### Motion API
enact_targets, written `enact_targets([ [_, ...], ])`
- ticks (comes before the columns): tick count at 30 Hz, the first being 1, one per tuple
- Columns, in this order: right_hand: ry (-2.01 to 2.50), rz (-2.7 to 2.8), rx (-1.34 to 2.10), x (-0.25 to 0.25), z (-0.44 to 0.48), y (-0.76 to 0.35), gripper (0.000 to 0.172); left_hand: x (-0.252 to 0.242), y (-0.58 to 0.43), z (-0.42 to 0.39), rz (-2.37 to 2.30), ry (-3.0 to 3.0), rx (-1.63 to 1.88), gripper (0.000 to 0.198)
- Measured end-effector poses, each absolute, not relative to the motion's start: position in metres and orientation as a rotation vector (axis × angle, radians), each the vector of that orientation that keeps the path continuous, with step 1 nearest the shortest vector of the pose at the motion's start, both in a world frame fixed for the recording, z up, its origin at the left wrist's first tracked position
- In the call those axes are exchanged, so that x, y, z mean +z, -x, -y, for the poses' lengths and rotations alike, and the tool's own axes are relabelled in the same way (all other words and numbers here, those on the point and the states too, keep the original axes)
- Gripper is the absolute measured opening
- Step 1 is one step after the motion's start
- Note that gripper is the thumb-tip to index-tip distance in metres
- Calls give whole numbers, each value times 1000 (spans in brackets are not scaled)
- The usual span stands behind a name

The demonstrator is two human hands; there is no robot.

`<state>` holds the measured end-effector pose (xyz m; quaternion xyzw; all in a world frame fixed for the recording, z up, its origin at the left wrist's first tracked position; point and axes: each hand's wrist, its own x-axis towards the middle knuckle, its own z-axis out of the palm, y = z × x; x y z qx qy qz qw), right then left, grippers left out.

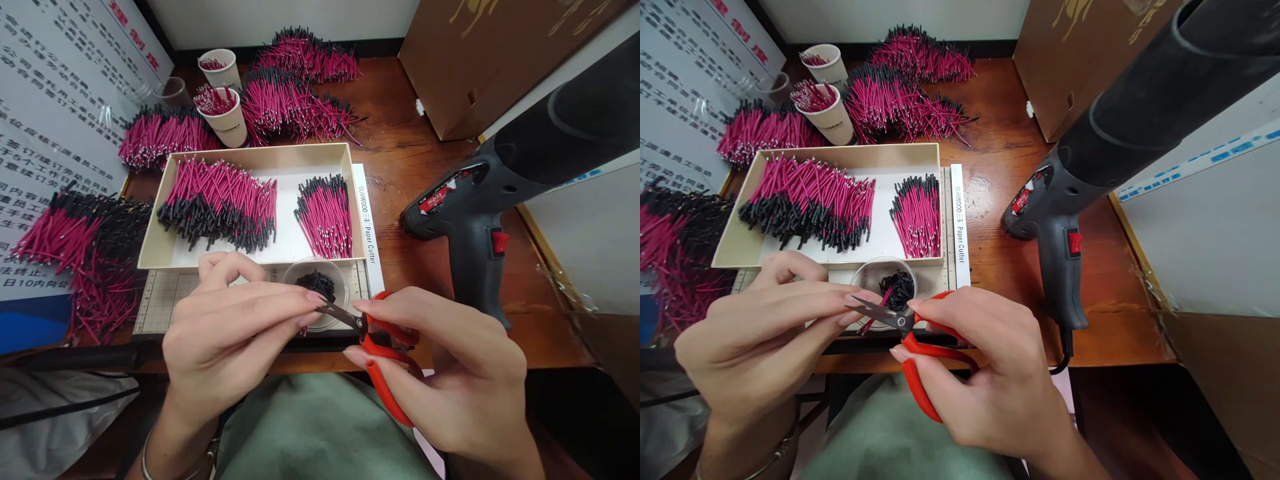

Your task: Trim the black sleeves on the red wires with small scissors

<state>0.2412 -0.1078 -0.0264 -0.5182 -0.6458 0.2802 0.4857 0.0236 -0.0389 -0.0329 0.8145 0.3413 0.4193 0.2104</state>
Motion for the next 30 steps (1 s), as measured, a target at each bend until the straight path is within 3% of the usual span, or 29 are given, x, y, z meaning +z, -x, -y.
enact_targets([
  [30,1264,1585,664,-27,103,-240,31,-31,-26,41,-1029,-2221,1155,22],
])
